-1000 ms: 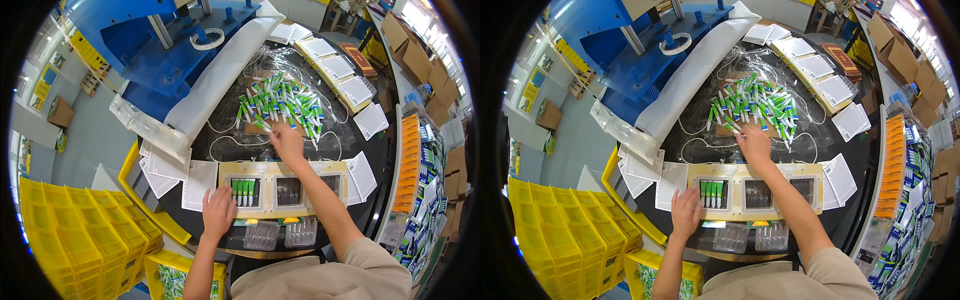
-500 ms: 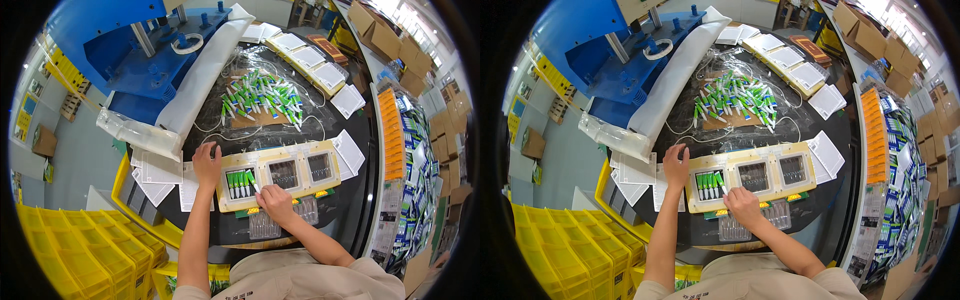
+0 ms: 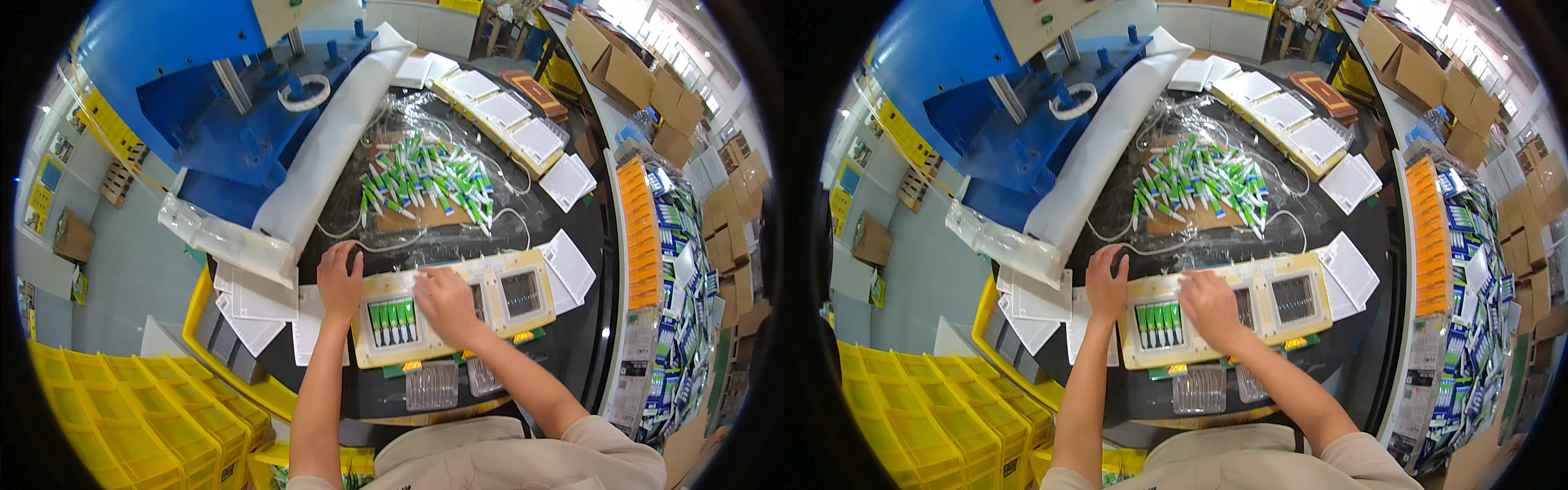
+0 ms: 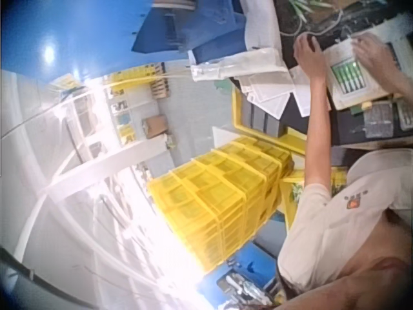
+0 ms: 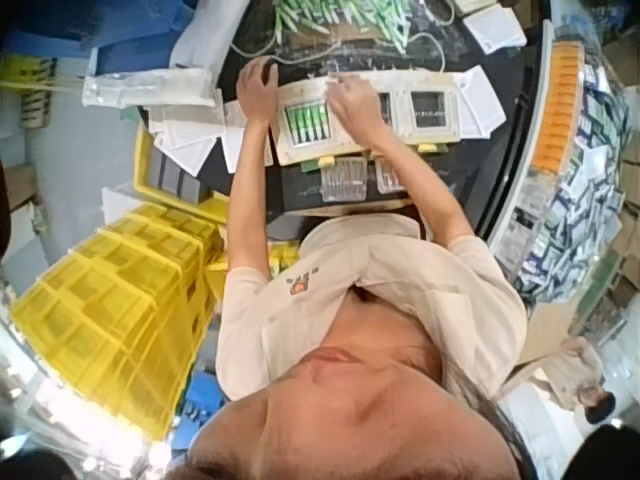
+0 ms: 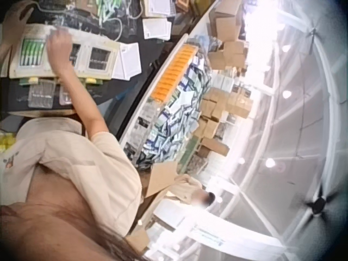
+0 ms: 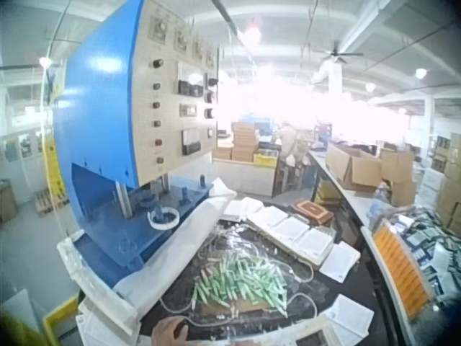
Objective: The person places green cylindrical batteries into a three-compartment wooden jig, then covers each compartment with a white paper sheet. The person repeats this cycle multiple times, handling batteries and paper sheets by hand.
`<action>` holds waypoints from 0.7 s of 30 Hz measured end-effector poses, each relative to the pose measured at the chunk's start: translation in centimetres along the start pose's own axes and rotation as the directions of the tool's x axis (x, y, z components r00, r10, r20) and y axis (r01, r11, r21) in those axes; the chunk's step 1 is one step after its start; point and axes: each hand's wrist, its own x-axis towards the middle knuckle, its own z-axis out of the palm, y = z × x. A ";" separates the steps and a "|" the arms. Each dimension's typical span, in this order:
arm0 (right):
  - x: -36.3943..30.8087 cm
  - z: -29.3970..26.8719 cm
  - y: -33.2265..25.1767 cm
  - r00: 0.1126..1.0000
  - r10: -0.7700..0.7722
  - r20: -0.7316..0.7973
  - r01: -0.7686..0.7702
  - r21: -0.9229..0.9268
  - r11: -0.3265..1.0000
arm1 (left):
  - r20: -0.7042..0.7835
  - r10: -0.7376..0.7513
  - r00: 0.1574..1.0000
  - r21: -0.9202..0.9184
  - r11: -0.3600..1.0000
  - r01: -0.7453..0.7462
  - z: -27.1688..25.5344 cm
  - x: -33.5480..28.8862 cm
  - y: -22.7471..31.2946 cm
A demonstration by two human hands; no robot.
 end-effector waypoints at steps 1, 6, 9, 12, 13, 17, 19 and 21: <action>2.4 0.7 1.6 0.998 0.044 -0.044 -0.043 0.037 0.998 | -0.001 -0.077 0.997 -0.001 0.997 0.077 0.7 1.5 -0.4; 12.5 7.1 7.8 0.991 0.124 0.055 -0.116 -0.132 0.985 | 0.159 -0.197 0.968 0.230 0.960 0.157 5.7 7.9 -1.8; 13.0 7.8 8.7 0.994 0.096 0.048 -0.086 -0.180 0.980 | 0.230 -0.204 0.952 0.358 0.927 0.112 7.1 9.5 -2.1; 8.3 3.4 7.8 0.990 0.108 -0.095 -0.110 -0.019 0.994 | 0.158 -0.253 0.954 0.209 0.953 0.218 5.9 8.9 -1.7; 5.9 1.2 7.2 0.982 0.117 -0.145 -0.111 0.048 0.993 | 0.109 -0.215 0.971 0.070 0.976 0.208 4.8 8.1 -1.3; -3.5 -5.8 4.5 0.974 0.213 -0.081 -0.205 0.097 0.974 | 0.126 -0.184 0.975 -0.211 0.955 0.207 0.6 1.0 3.5; -6.2 -6.2 3.1 0.988 0.123 -0.096 -0.120 0.037 0.992 | 0.099 -0.106 0.989 -0.252 0.959 0.128 -0.5 -3.4 6.9; -7.6 -5.7 2.7 0.991 -0.002 -0.134 -0.002 -0.034 0.999 | 0.101 -0.003 0.995 -0.265 0.964 0.030 -1.2 -6.7 9.4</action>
